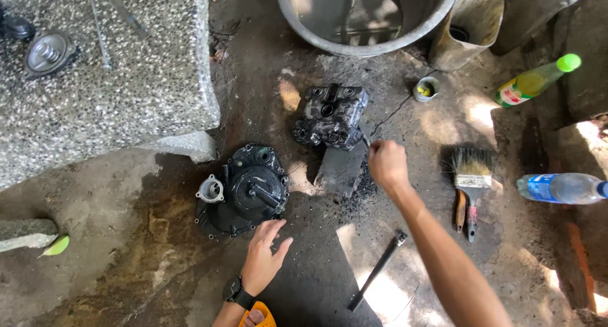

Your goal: Cleaning grease and oil from motorcycle engine components using brushes and a cleaning solution.

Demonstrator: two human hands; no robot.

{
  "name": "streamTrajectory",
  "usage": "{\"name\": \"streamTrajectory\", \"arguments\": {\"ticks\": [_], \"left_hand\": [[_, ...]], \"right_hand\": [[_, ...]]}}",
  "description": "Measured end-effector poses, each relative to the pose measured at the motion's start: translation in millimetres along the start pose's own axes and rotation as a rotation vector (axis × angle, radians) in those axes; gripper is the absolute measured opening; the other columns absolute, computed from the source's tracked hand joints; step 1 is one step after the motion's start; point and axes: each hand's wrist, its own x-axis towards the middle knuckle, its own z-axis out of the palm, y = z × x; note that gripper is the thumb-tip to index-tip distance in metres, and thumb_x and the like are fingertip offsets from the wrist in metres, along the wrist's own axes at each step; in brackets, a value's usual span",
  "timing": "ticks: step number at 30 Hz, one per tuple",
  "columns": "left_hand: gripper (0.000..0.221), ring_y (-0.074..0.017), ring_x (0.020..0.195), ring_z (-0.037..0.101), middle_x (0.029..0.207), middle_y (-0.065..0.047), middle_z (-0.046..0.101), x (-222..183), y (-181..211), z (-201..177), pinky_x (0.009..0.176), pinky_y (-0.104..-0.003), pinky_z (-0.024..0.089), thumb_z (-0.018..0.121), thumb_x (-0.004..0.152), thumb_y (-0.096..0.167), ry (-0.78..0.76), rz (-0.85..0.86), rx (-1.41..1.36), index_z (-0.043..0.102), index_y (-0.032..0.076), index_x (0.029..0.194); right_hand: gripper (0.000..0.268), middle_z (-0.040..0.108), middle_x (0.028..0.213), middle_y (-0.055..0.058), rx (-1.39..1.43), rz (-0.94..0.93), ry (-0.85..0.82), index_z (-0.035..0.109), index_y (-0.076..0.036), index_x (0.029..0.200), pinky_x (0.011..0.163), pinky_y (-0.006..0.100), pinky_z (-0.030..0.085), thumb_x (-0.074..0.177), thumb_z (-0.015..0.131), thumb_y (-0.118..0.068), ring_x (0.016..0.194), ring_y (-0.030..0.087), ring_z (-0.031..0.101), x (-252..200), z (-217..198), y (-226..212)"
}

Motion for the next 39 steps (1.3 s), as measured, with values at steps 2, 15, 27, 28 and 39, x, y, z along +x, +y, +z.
{"name": "streamTrajectory", "arguments": {"ticks": [2,15,27,28,39], "left_hand": [[0.043,-0.0252,0.094,0.067,0.121,-0.011,0.066,-1,-5,-1,0.082,-0.036,0.055,0.074,0.088,0.016,-0.014,-0.012,0.012,0.063,0.005,0.128],[0.043,-0.0235,0.090,0.066,0.120,-0.008,0.067,-8,-23,-21,0.076,-0.036,0.055,0.074,0.087,0.014,0.019,-0.071,-0.023,0.063,0.007,0.128],[0.036,-0.0215,0.087,0.068,0.115,-0.010,0.068,-15,-64,-59,0.071,-0.033,0.057,0.076,0.087,0.014,0.244,-0.029,-0.025,0.069,0.004,0.120],[0.036,-0.0215,0.087,0.068,0.115,-0.010,0.068,-15,-73,-66,0.071,-0.033,0.057,0.076,0.087,0.014,0.252,-0.031,-0.021,0.069,0.004,0.120],[0.048,-0.0237,0.086,0.074,0.103,-0.012,0.077,16,-271,-115,0.081,-0.041,0.058,0.069,0.095,0.044,0.449,-0.405,0.194,0.070,0.003,0.121]], "right_hand": [[0.016,0.077,0.084,0.019,-0.079,-0.072,-0.041,0.084,-0.006,0.098,0.075,0.039,0.061,0.095,0.071,-0.016,0.072,0.028,0.072,22,-5,-1],[0.023,0.076,0.073,0.008,0.255,0.293,-0.325,0.080,-0.002,0.104,0.060,0.028,0.055,0.094,0.069,-0.019,0.060,0.011,0.067,34,-17,-39],[0.025,0.075,0.076,0.008,0.242,0.276,-0.258,0.079,-0.001,0.109,0.053,0.028,0.050,0.097,0.070,-0.021,0.060,0.010,0.064,39,-30,5],[0.025,0.075,0.076,0.008,0.246,0.269,-0.263,0.079,-0.001,0.109,0.053,0.028,0.050,0.097,0.070,-0.021,0.060,0.010,0.064,32,-41,2],[0.028,0.076,0.083,0.008,0.205,0.393,-0.315,0.075,-0.002,0.124,0.044,0.031,0.042,0.102,0.065,-0.016,0.057,0.014,0.057,-80,-102,27]]}}
